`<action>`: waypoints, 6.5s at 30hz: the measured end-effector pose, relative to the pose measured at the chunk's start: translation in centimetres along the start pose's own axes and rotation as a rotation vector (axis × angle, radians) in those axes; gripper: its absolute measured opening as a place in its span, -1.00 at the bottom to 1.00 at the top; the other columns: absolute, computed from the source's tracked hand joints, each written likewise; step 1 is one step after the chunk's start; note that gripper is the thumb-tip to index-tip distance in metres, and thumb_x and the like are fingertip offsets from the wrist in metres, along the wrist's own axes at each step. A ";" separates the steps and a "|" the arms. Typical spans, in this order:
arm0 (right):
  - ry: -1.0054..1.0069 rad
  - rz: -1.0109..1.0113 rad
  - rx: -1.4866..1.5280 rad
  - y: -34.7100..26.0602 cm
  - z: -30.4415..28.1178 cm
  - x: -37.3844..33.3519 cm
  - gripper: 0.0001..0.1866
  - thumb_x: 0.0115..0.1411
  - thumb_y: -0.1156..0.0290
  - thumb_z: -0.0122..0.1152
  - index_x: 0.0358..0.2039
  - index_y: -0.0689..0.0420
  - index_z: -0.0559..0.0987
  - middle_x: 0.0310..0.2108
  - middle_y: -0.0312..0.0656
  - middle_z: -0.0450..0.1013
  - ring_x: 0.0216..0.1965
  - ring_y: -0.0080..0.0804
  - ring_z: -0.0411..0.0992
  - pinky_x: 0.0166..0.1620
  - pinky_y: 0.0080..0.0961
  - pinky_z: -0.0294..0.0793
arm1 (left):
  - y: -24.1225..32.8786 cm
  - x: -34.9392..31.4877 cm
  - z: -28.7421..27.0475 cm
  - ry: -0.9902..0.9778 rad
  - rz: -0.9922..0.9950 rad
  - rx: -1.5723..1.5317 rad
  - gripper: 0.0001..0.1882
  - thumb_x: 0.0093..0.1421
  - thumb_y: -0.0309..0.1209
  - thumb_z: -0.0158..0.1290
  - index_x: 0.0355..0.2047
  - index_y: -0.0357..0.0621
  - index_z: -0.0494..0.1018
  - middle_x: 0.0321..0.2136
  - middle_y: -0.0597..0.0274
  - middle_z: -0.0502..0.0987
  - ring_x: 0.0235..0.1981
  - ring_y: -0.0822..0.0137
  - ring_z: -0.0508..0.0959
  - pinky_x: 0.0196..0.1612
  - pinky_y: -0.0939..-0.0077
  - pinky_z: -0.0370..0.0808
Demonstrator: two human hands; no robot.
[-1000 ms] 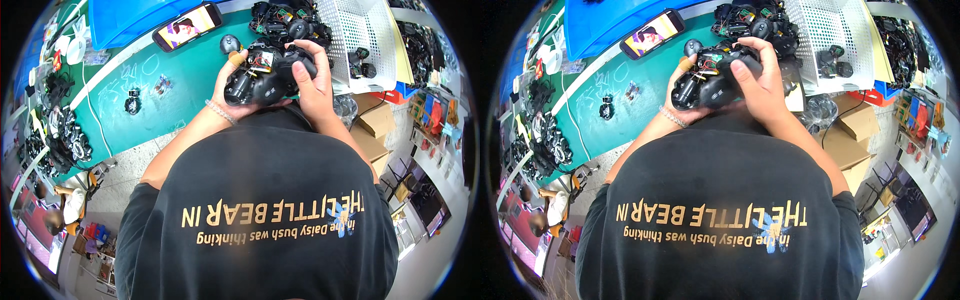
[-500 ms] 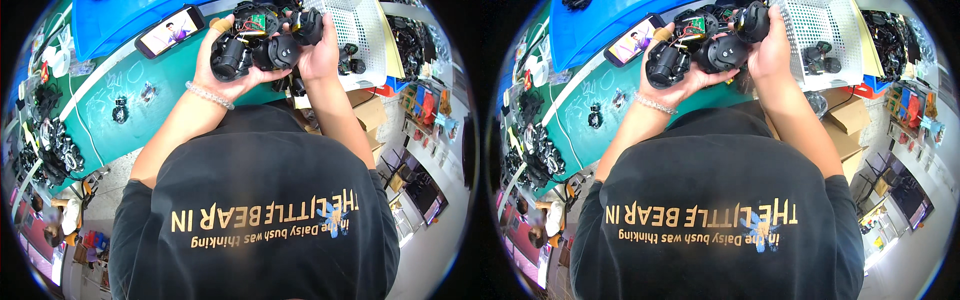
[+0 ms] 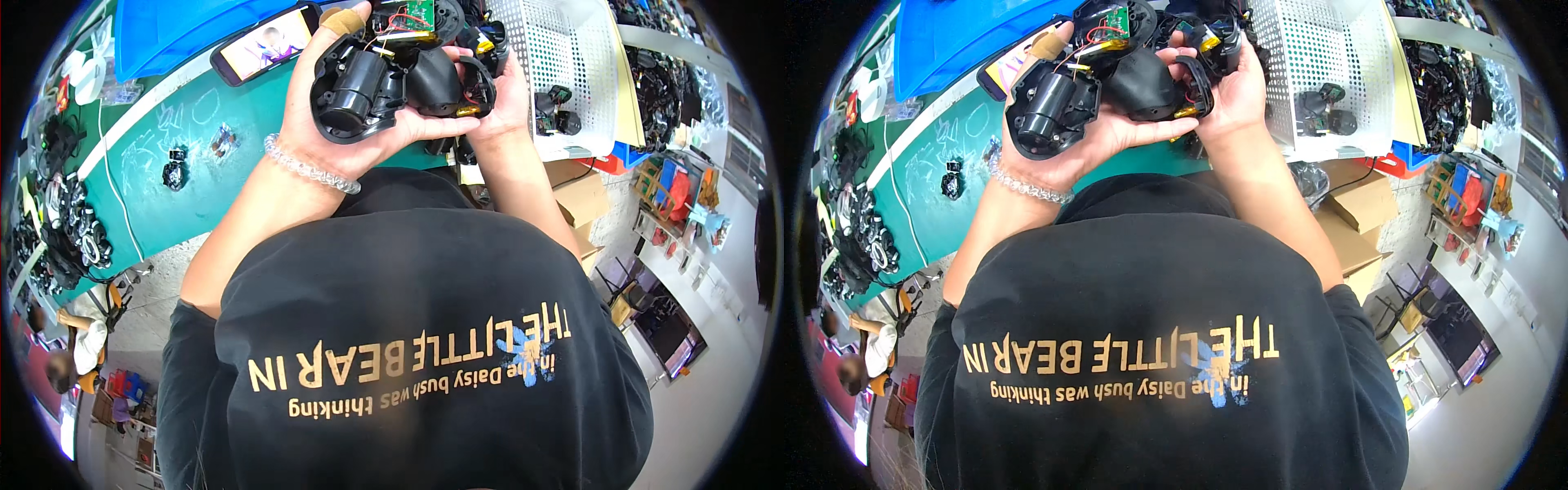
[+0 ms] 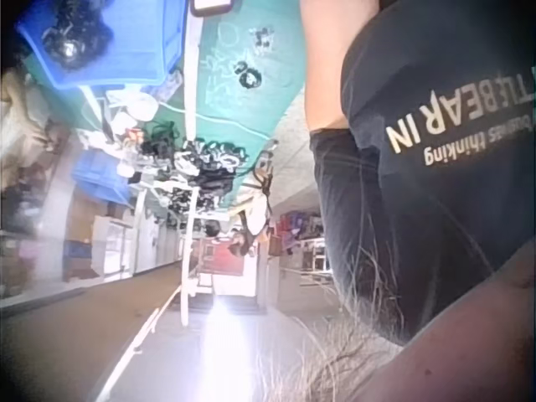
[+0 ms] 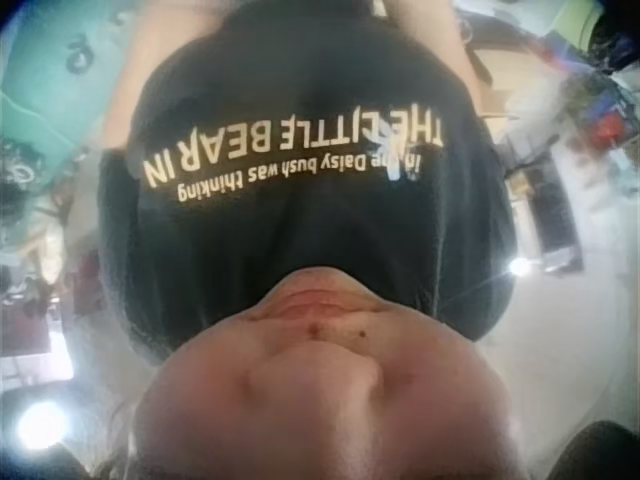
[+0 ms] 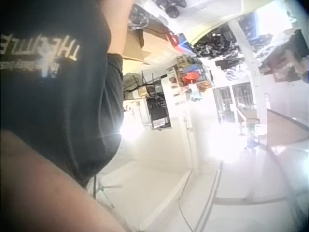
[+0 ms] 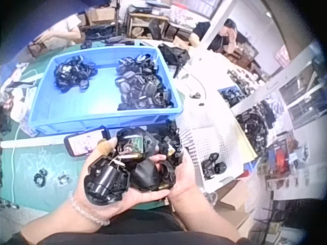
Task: The person assembles small electronic devices by inserting batteries into black plastic casings and connecting internal wires. They handle the components one by one, placing finished units into a white basket and retrieving new parts from a blue bin on the workbench.
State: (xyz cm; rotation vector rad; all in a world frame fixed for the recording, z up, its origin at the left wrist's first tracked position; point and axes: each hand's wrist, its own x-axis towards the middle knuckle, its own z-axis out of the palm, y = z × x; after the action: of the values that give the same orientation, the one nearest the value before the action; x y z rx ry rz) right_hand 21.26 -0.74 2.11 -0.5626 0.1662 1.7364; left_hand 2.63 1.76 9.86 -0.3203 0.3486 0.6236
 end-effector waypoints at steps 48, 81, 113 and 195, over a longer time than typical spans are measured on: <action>-0.438 -0.915 -1.666 -9.8 2.3 -8.3 -0.82 0.02 0.34 0.24 -0.33 0.04 0.51 -0.29 -0.27 0.45 -0.22 -0.40 0.40 -0.15 -0.39 0.28 | -6.3 5.3 -6.0 -0.045 -0.062 0.434 -0.37 0.00 0.06 0.12 -0.07 -0.15 0.40 0.02 -0.25 0.32 0.08 -0.08 0.34 0.02 0.06 0.44; -0.265 0.196 -1.064 2.1 9.6 -1.5 -0.87 0.24 0.38 0.07 -0.27 0.16 0.45 -0.45 -0.34 0.45 -0.54 -0.66 0.40 -0.50 -0.72 0.37 | 2.4 -5.6 -10.9 0.072 0.089 0.022 -0.33 0.20 0.09 -0.10 0.12 -0.19 0.24 -0.03 -0.11 0.43 -0.07 -0.04 0.51 -0.13 -0.11 0.52; 0.110 -0.167 -1.226 0.0 5.5 -0.6 -0.75 0.23 0.43 0.02 -0.08 0.17 0.39 -0.39 -0.27 0.43 -0.56 -0.62 0.35 -0.51 -0.67 0.37 | 3.8 -7.4 -11.7 0.113 0.172 0.256 -0.46 0.12 0.10 0.00 -0.09 -0.03 0.37 0.02 0.05 0.38 0.09 -0.05 0.36 -0.17 -0.27 0.49; -0.912 0.021 -1.776 3.3 11.1 -3.2 -0.72 0.06 0.39 0.02 -0.21 0.26 0.41 -0.23 -0.04 0.39 -0.15 -0.16 0.37 -0.05 -0.22 0.30 | 2.4 -1.4 -11.1 -0.148 -0.018 0.020 -0.46 0.18 0.01 -0.01 0.01 -0.12 0.35 -0.08 0.09 0.48 -0.07 0.14 0.50 0.01 0.06 0.44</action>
State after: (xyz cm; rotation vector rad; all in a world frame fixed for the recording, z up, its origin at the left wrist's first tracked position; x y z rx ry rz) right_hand 15.52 0.14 12.60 -0.8474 -2.1455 1.5917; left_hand -2.38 -1.44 0.04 -0.2561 0.2100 0.6215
